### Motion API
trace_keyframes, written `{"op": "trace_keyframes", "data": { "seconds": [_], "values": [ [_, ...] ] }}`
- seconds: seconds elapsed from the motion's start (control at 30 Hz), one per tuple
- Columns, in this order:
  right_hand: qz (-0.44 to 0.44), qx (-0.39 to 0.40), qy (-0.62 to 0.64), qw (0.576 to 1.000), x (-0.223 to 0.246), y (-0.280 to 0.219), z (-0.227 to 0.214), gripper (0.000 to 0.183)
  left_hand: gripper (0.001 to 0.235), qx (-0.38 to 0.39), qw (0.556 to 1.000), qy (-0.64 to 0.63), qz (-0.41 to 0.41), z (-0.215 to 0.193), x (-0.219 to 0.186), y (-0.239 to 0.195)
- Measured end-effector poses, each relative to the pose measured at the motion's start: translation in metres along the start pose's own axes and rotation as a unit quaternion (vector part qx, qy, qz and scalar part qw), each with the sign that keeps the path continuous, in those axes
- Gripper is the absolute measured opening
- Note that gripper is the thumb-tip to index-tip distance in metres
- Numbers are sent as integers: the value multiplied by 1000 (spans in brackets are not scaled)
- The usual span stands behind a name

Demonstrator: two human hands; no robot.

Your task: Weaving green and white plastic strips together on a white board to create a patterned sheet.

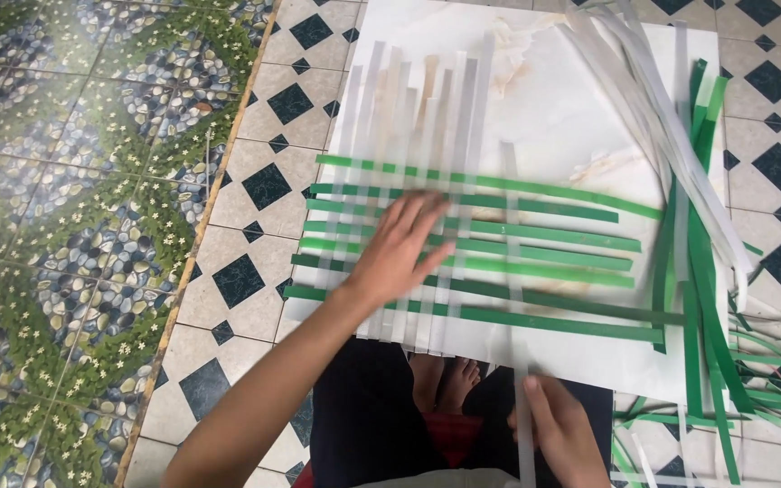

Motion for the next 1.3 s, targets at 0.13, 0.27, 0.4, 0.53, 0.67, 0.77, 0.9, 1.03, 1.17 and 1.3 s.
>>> {"op": "trace_keyframes", "data": {
  "seconds": [0.13,0.27,0.4,0.53,0.67,0.77,0.9,1.03,1.17,1.3],
  "values": [
    [88,37,21,995,-33,-25,7,34,89,81,971,217,-51,15,8,-56],
    [-38,-27,-47,998,-39,-19,13,26,90,47,972,229,-29,35,6,-70],
    [-139,-35,-134,981,12,5,20,27,89,61,963,259,-31,41,5,-72],
    [-170,-33,-73,982,40,28,35,32,86,8,974,227,-19,40,7,-75],
    [-68,-53,54,995,10,-21,40,46,88,40,971,233,-28,41,8,-74],
    [-106,-71,52,990,-35,-37,41,38,87,24,975,221,-21,42,6,-73],
    [-189,-126,-34,973,8,-19,47,29,88,68,970,230,-29,44,6,-71],
    [-225,-99,-53,968,45,18,55,27,87,27,979,199,-21,41,6,-71],
    [-193,-82,-33,977,40,1,53,43,88,29,978,204,-28,40,9,-69],
    [-163,-99,-6,982,22,-9,51,34,90,65,967,244,-32,44,7,-72]
  ]
}}
Point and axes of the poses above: each hand's wrist, its own y-axis towards the middle knuckle, its own z-axis out of the palm, x = y × z, the point moved 4 cm from there along y, towards the middle knuckle, and after that the axes turned 12 degrees about -z, right-handed, at the moved point
